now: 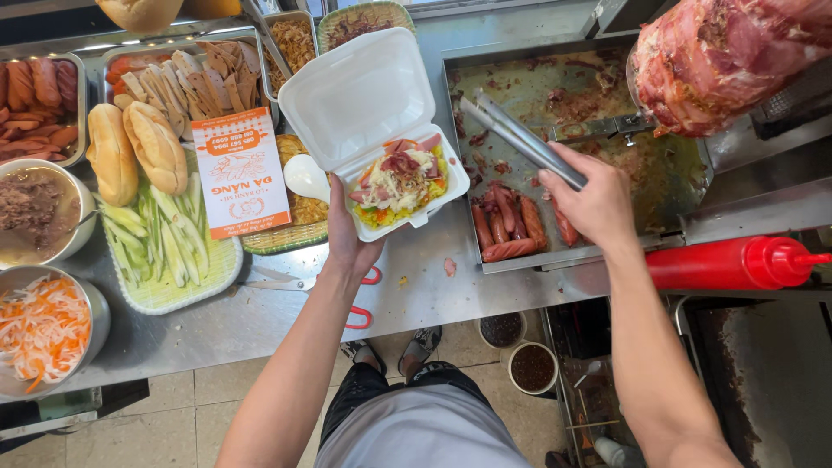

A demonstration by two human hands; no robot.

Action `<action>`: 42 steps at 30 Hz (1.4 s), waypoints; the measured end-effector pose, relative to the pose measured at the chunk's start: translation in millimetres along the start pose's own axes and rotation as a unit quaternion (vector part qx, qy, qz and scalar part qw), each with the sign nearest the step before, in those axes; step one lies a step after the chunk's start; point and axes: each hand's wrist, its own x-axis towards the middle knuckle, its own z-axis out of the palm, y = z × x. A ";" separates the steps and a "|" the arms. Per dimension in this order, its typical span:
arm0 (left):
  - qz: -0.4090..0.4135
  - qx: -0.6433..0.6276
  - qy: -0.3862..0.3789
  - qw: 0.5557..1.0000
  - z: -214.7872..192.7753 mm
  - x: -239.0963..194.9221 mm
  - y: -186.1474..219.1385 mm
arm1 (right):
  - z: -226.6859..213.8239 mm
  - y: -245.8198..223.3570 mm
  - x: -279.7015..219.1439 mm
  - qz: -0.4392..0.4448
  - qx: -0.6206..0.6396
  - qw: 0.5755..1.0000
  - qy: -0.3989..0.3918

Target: The person assembles a takeout meal in a styrofoam container. They add a yellow base, sauce, sliced cucumber, shredded vegetables, sliced meat, and a dark sauce, then close the container and place it in a plastic bag.

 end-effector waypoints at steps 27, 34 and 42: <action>0.019 -0.020 0.061 0.998 -17.9 -103.1 47.3 | -28.5 -183.3 -41.5 -0.220 -0.062 0.952 -0.205; 0.113 -0.083 0.050 0.989 -75.5 -188.7 118.5 | 33.6 -269.0 -64.7 -0.144 0.039 0.959 -0.243; 0.181 -0.093 0.017 0.979 -158.3 -277.0 212.5 | 152.3 -359.2 -123.4 -0.250 0.030 0.944 -0.211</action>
